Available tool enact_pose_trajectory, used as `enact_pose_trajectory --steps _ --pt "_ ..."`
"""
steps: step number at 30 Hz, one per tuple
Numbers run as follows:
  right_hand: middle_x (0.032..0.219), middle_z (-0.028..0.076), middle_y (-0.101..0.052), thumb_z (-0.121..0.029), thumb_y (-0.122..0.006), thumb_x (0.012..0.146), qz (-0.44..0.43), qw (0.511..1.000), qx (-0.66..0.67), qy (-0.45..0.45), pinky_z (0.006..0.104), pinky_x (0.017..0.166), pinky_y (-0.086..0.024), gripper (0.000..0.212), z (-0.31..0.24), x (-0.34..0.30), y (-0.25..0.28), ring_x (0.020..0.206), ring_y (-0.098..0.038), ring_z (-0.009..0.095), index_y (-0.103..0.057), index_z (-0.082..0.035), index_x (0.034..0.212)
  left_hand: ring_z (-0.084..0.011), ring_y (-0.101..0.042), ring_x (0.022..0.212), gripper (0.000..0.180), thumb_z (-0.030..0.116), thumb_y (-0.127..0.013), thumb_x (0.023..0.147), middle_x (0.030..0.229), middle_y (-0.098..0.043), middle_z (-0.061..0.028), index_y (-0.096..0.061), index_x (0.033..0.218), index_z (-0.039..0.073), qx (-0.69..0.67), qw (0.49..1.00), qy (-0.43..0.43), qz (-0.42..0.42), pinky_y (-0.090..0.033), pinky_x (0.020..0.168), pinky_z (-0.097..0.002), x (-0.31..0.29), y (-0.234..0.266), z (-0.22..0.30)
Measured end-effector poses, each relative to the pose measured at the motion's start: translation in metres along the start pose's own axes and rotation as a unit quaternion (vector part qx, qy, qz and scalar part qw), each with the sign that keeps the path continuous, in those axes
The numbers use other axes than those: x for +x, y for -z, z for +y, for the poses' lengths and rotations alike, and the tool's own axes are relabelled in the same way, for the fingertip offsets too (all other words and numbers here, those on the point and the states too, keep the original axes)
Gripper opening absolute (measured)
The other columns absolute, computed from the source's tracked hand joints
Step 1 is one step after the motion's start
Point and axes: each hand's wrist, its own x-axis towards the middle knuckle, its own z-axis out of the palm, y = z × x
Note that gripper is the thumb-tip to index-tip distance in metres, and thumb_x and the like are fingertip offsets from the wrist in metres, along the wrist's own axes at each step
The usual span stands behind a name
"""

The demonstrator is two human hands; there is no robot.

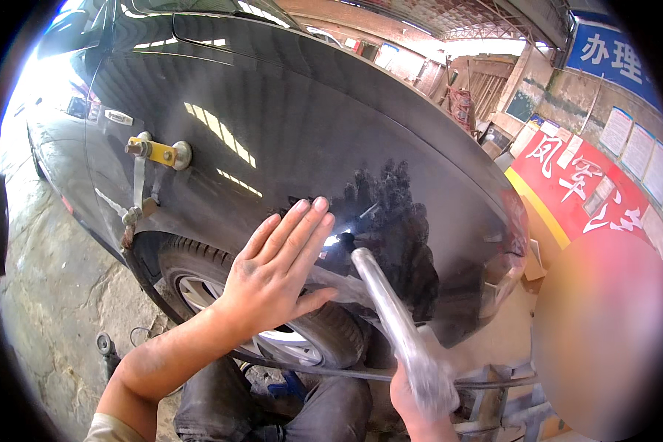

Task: The person uses a hammer and a metal dolly to tap and flatten a dent on the rear quarter panel of a black car. They repeatedly tap the dolly against the panel while holding it in place with their other hand, working around the wheel arch.

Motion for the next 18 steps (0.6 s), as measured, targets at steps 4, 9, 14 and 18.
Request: enact_pose_trajectory --steps 4,9,14,18 --pt "0.098 0.007 -0.056 -0.049 -0.044 0.101 -0.103 0.993 -0.056 -0.028 0.0223 0.061 -0.046 0.053 0.002 0.015 0.009 0.08 -0.055 0.011 -0.049 0.001 0.117 -0.0259 -0.032 0.143 0.085 0.047 -0.07 0.078 0.152 -0.037 -0.014 -0.043 0.143 -0.001 0.012 1.0 0.0 0.003 -0.022 0.117 -0.0405 0.0 0.002 0.0" --pt "0.095 0.006 -0.056 -0.048 -0.045 0.101 -0.032 0.999 -0.019 0.0 0.0235 0.059 -0.045 0.05 0.006 0.007 0.01 0.076 -0.054 0.011 -0.048 0.0 0.115 -0.0266 -0.031 0.143 0.084 0.048 -0.069 0.079 0.153 -0.036 -0.0143 -0.043 0.143 -0.001 -0.003 1.0 0.0 -0.002 -0.022 0.117 -0.0415 0.0 -0.001 0.001" --pt "0.072 0.014 -0.064 -0.021 -0.051 0.098 -0.021 0.996 -0.067 0.056 0.0378 0.056 -0.048 0.027 -0.007 0.027 0.005 0.063 -0.064 0.029 -0.064 0.003 0.095 -0.0255 -0.032 0.143 0.084 0.046 -0.07 0.078 0.153 -0.036 -0.0133 -0.043 0.143 0.0 0.009 1.0 0.012 -0.011 -0.024 0.116 -0.0405 0.0 0.003 0.002" --pt "0.069 0.011 -0.062 -0.021 -0.054 0.097 0.001 0.999 -0.038 0.033 0.0367 0.055 -0.047 0.025 -0.005 0.022 0.003 0.061 -0.062 0.024 -0.065 0.001 0.093 -0.023 -0.033 0.143 0.084 0.043 -0.07 0.075 0.153 -0.036 -0.0112 -0.043 0.144 0.002 -0.01 1.0 0.02 -0.005 -0.028 0.115 -0.0379 0.001 0.005 0.003"
